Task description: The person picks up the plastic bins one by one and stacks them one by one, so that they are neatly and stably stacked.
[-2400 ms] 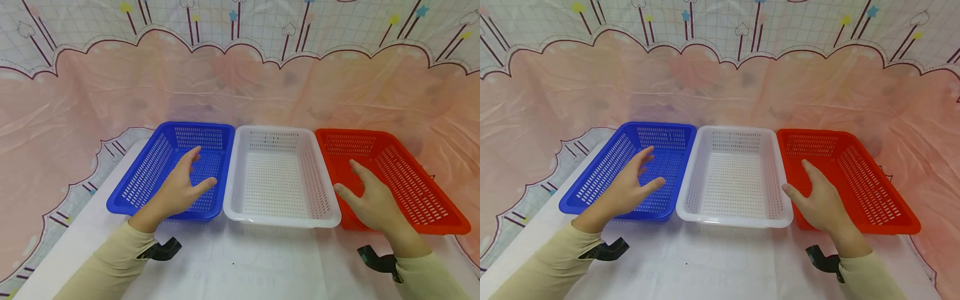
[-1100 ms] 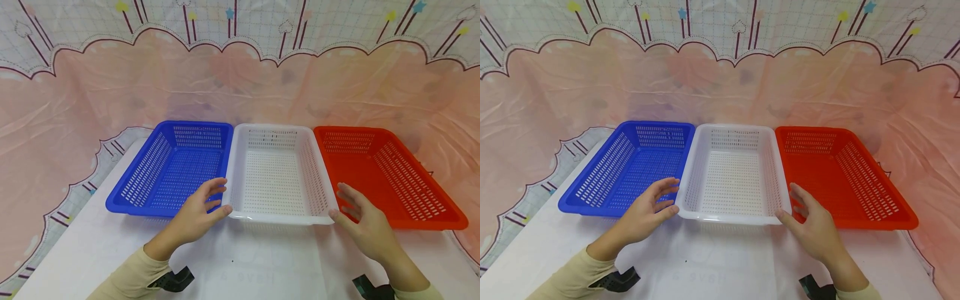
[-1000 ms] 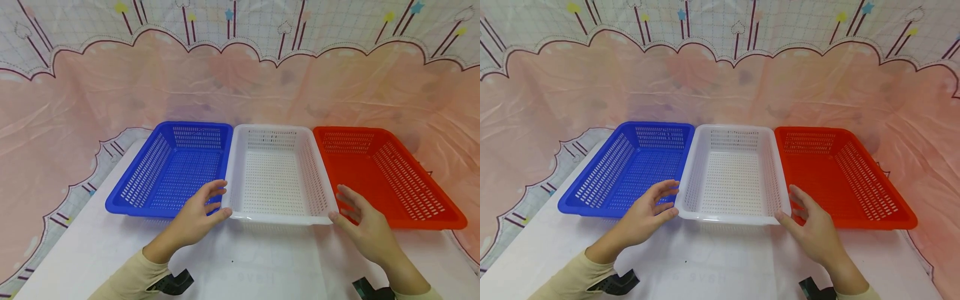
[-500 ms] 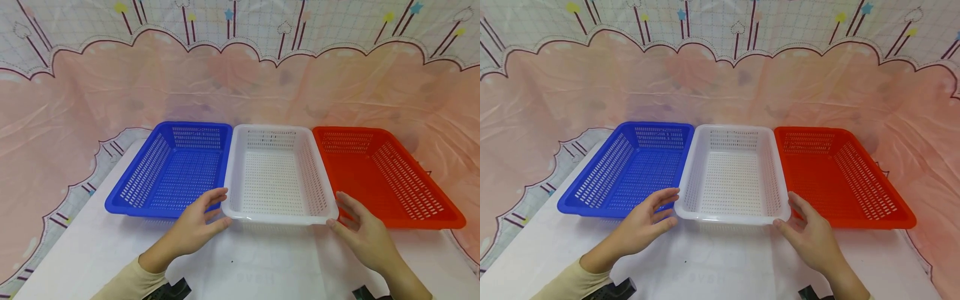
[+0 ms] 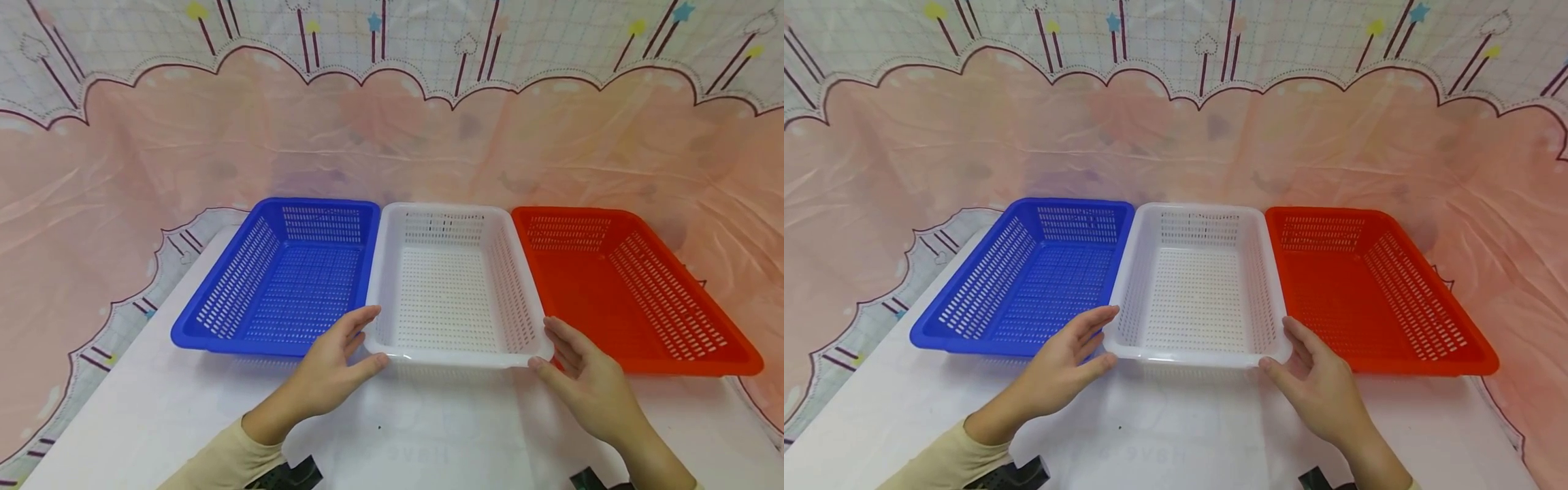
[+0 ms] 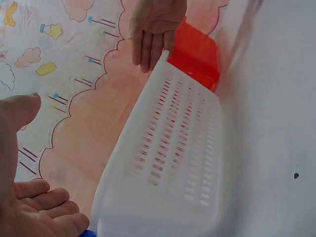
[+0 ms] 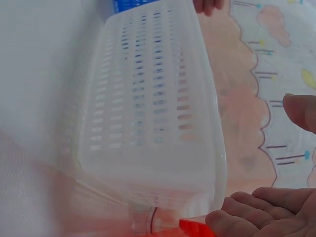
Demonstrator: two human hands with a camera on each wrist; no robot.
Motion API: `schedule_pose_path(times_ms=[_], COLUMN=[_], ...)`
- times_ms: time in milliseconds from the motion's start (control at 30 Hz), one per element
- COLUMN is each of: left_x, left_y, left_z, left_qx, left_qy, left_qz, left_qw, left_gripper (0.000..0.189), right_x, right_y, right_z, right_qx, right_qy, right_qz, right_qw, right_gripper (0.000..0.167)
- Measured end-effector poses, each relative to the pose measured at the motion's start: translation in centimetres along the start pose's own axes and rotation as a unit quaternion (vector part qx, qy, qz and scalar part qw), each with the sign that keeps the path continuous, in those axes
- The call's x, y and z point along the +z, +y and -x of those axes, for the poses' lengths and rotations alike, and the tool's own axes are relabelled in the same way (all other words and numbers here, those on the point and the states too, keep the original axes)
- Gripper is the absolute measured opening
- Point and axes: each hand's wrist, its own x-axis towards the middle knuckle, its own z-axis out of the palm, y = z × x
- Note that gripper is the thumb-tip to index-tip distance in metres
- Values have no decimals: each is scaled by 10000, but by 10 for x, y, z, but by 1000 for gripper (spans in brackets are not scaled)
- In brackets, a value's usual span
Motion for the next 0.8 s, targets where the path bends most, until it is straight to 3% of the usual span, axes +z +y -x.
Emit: schedule_pose_path(times_ms=[467,600,800], left_x=[-12,-10,-3], left_y=[1,1,1], left_z=[5,4,0], left_qx=[-117,-201,-294], left_qy=[47,73,420], left_qz=[-498,-371,-236], left_qw=[9987,9991,9984], left_gripper=[68,68,66], right_x=[5,7,9], right_y=[-2,0,3], right_z=[1,-1,-5], right_qx=[-157,-207,-182], right_qy=[15,114,178], right_qz=[-278,-261,-347], right_qw=[9995,9994,9991], right_gripper=[67,67,65])
